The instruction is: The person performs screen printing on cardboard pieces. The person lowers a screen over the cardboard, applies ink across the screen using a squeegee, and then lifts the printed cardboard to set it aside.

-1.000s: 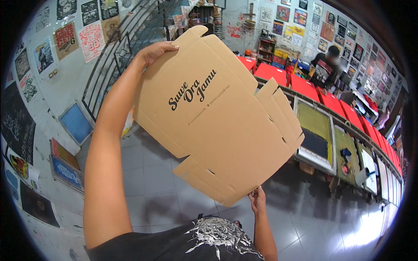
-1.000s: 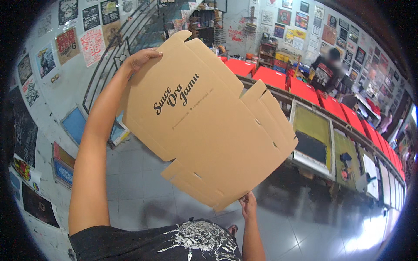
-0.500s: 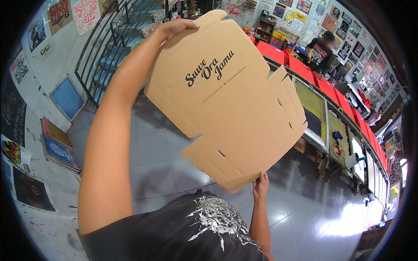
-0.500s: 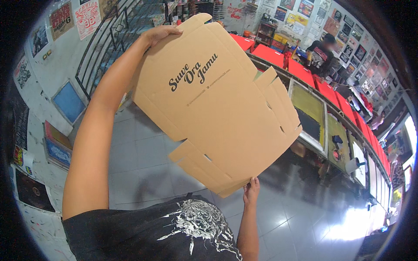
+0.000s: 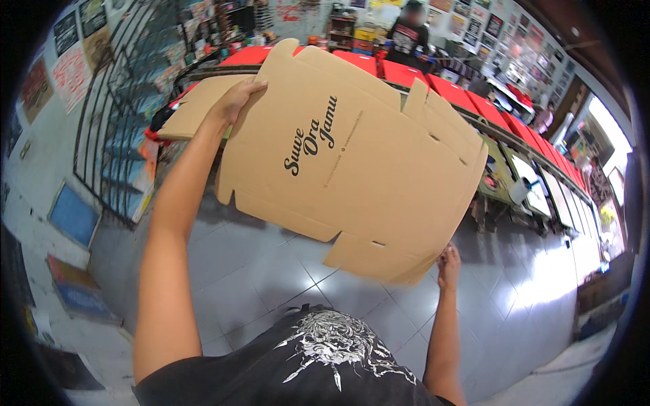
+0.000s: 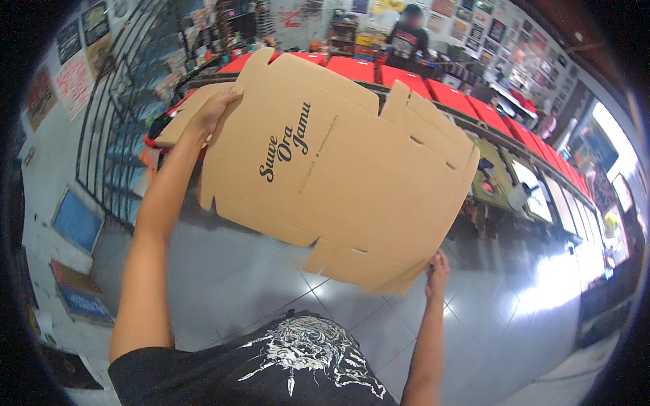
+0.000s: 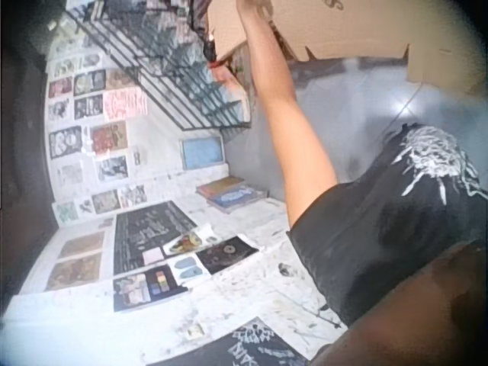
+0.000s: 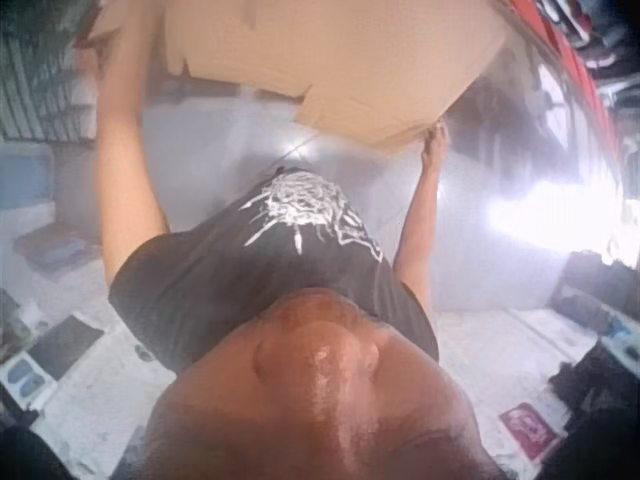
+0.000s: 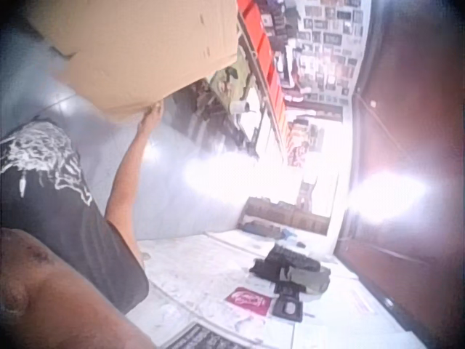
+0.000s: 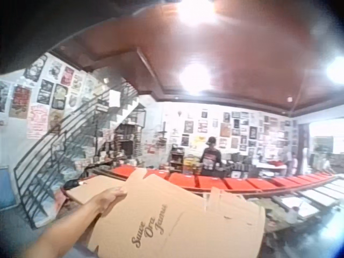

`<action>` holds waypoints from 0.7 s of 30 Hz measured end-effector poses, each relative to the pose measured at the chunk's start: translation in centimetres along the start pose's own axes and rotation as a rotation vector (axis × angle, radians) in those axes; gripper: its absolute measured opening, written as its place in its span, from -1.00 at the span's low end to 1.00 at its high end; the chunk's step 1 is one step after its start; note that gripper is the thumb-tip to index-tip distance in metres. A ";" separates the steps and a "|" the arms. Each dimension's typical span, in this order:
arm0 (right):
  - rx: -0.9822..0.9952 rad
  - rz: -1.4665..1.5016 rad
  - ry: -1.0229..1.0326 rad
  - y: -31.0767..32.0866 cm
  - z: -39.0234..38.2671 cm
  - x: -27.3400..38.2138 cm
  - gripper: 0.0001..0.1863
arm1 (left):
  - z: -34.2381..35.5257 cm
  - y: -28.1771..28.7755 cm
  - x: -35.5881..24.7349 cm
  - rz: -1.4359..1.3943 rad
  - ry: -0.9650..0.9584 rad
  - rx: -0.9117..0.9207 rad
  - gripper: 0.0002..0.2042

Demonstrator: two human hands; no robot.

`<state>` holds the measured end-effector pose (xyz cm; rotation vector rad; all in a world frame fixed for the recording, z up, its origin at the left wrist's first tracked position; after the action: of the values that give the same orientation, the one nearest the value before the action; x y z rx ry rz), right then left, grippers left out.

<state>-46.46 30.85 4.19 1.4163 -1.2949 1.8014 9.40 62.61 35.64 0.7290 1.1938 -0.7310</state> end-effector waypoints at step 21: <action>-0.245 0.342 0.343 -26.8 -7.4 0.5 -0.46 | -3.6 -18.8 14.9 -1.036 -0.080 -0.216 -0.59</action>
<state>-27.71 48.66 14.47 0.7485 -1.5702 1.9127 -4.76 53.17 18.41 -0.1633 1.5292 -1.4242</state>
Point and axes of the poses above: each hand's wrist, its own z-axis towards the middle knuckle, its own y-axis out of the back of the hand, x = y × z, the point moved 2 cm from there along z, towards the middle knuckle, and after that the axes turned 7 degrees about z, right-handed, at the moved point
